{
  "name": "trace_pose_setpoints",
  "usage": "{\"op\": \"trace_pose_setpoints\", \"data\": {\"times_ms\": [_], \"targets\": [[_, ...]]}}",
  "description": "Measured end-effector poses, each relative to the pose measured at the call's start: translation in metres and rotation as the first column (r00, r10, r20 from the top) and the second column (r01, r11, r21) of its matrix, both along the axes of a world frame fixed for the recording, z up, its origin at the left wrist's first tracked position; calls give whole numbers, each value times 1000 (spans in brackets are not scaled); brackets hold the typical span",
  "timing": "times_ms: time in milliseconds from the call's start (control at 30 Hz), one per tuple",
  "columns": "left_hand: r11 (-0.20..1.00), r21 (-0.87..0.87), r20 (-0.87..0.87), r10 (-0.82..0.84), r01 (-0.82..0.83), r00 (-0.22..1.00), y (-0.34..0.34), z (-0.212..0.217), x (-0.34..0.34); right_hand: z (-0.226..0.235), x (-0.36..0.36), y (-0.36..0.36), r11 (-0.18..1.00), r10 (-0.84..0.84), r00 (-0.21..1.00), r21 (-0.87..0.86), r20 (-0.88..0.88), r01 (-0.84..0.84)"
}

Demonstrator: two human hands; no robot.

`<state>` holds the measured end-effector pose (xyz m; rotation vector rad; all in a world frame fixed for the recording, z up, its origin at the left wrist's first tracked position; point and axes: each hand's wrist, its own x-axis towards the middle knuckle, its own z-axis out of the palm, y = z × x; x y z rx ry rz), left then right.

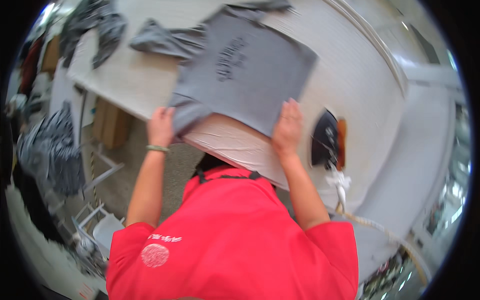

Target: The person is ironing grey sweatshirts on an industrial ironing table.

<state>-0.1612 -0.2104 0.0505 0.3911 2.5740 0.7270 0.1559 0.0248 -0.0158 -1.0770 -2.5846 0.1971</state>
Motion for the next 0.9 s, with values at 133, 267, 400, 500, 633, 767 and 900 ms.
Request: {"op": "trace_pose_setpoints", "data": {"times_ms": [133,267,400,500,633,767,900], "targets": [[964,-195,-116,-206,181,972,-13,-14,-2,-2,3,-13,998,-61,995,13,79,60],[929,-202,-392,-366,310,844,4,-18,17,2,24,-16,997,-73,995,-2,66,73],[671,77,-584,-569,738,578,75,-8,64,19,41,-21,990,-80,997,-122,-19,77],[401,269,-560,-674,876,481,142,-18,129,32,44,-22,963,-84,987,-267,-141,43],[275,133,-547,-781,952,302,171,-47,166,42,39,-14,969,-37,969,-247,-245,-25],[252,8,-515,-829,968,220,159,-58,178,24,-2,21,980,41,952,-172,-305,-97],[241,-67,-506,-844,968,175,157,-56,185,-16,-43,113,996,8,991,93,-136,5]]}}
